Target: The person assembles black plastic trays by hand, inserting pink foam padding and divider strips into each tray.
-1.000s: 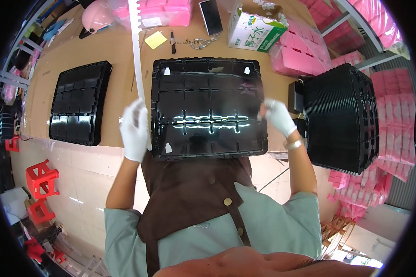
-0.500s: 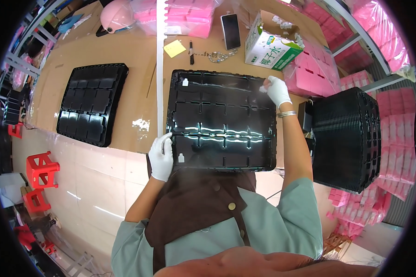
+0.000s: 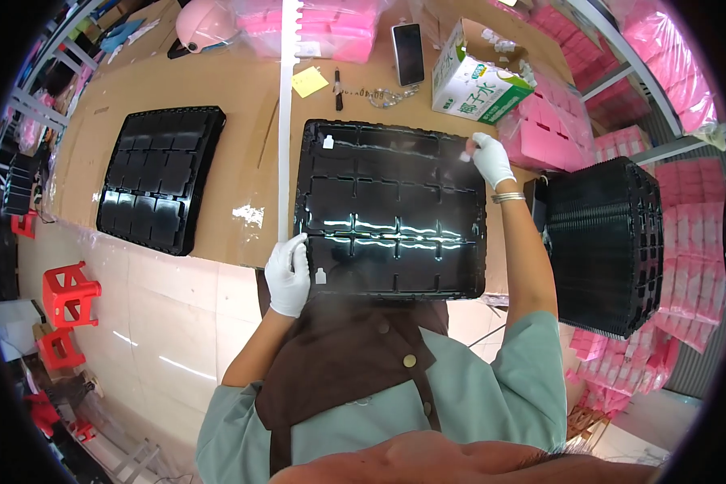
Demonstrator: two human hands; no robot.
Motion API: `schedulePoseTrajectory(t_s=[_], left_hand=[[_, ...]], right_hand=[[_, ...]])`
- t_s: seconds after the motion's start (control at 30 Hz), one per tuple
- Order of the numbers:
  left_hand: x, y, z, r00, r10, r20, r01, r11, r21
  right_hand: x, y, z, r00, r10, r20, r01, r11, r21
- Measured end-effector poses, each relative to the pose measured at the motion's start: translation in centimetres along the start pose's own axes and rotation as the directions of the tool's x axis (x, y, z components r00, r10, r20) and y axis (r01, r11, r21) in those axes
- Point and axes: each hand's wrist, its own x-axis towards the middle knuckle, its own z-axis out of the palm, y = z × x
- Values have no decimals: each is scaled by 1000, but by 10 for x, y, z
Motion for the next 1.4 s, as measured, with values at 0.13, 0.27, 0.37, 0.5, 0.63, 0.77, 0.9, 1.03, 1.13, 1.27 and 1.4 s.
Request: schedulePoseTrajectory(t_s=[0.13, 0.27, 0.37, 0.5, 0.63, 0.77, 0.9, 1.03, 1.13, 1.27, 1.4], left_hand=[[-1, 0, -1, 999, 21, -27, -21, 1000, 16], [-2, -2, -3, 1000, -1, -17, 1, 1000, 6], [2, 4, -2, 999, -38, 29, 38, 999, -22], [0, 1, -1, 1000, -9, 16, 9, 1000, -7], [-4, -5, 1, 1000, -3, -12, 3, 999, -36], [-4, -3, -3, 999, -32, 5, 33, 998, -60], [-3, -5, -3, 1000, -22, 11, 23, 998, -65], [-2, -4, -3, 1000, -10, 1, 10, 997, -76], [0, -3, 0, 1000, -3, 1, 3, 998, -69], [-6, -9, -3, 995, -98, -19, 94, 986, -139], [-8, -9, -4, 981, -190, -49, 172, 953, -250]], right_hand=[[1, -32, 4, 990, 8, -142, 34, 957, 288], [-21, -156, 34, 964, -237, -119, 243, 969, 41], [0, -170, 114, 948, -309, 77, 263, 896, 357], [3, -218, 137, 933, -332, 137, 335, 942, 0], [11, -229, 132, 869, -336, 363, 402, 908, -122], [11, -221, 144, 961, -200, 190, 204, 979, -2], [1, -235, 150, 959, -269, 88, 280, 946, -162], [-3, -231, 164, 939, -342, -42, 319, 909, -267], [14, -210, 161, 962, -270, 34, 251, 929, 272], [-42, -235, 109, 970, -120, 211, 18, 902, 431], [-147, -237, 87, 885, -291, 363, 170, 929, 330]])
